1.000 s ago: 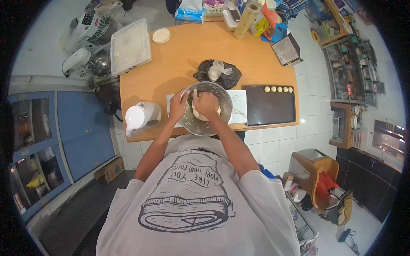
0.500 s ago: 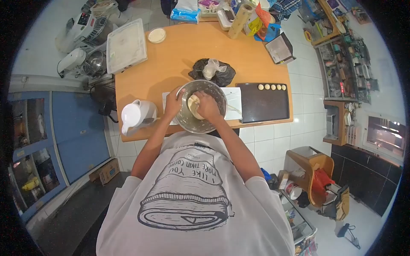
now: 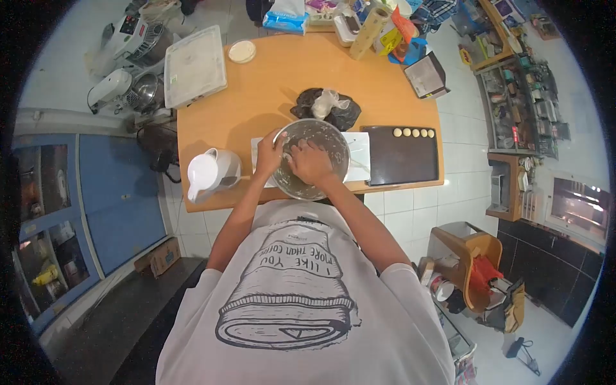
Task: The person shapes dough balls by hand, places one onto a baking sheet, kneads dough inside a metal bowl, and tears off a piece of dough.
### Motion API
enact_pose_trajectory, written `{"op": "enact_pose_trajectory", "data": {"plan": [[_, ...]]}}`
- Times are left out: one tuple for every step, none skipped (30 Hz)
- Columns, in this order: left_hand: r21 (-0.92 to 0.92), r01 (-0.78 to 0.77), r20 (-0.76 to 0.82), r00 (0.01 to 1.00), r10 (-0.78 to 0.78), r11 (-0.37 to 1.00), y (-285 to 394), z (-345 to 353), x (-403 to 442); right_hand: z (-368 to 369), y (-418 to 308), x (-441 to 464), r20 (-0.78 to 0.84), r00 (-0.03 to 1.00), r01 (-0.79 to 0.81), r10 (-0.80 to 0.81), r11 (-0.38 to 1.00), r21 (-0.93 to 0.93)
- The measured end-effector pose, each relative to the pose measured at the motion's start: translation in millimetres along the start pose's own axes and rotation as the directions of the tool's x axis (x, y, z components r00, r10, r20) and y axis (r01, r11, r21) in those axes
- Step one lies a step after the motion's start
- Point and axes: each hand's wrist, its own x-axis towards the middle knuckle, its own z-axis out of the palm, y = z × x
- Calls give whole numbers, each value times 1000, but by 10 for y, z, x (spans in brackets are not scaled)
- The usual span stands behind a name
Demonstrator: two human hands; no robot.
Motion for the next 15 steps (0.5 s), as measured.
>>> {"op": "enact_pose_trajectory", "data": {"plan": [[-4,-11,-7,1000,11,1000,-10,4,-1,86,-24,-49,28,999,19,-19,1000,-17],[-9,-27,-13,1000,27,1000,-9,9,-1,181,-22,-89,53,998,38,-36,999,-36],[-10,-24,-26,999,24,1000,-41,32,6,214,-22,-84,71,996,58,-54,997,-59],[-11,-21,-38,999,20,1000,-71,54,8,254,-35,-75,40,998,47,-45,997,-56],[-10,-17,-49,999,16,1000,-105,70,7,304,-62,-67,10,999,35,-35,998,-51],[-21,-14,-48,999,13,1000,-78,59,5,348,-74,-61,-21,999,23,-24,999,-46],[-33,-11,-47,999,10,999,-49,50,-6,382,-64,-53,-43,999,29,-30,999,-42],[-45,-9,-49,999,7,999,-19,38,-12,413,-47,-32,-65,997,36,-38,999,-39],[-57,1,-44,999,-3,998,-22,36,-22,419,-36,-4,-87,995,43,-46,998,-35],[-68,11,-38,999,-14,998,-26,34,-38,424,-20,18,-88,995,44,-46,999,-22],[-78,19,-34,999,-22,997,-30,24,-39,429,-4,58,-93,995,47,-48,999,-10],[-76,26,-24,999,-28,997,-22,2,-44,427,-4,96,-98,994,48,-47,999,4],[-74,31,-12,999,-32,997,-11,-13,-49,425,-6,129,-70,997,29,-28,1000,12],[-75,35,0,999,-35,997,3,-16,-51,422,-4,159,-42,999,8,-7,1000,16],[-88,52,1,999,-52,995,16,-5,-47,429,19,186,-14,1000,-12,12,1000,16]]}}
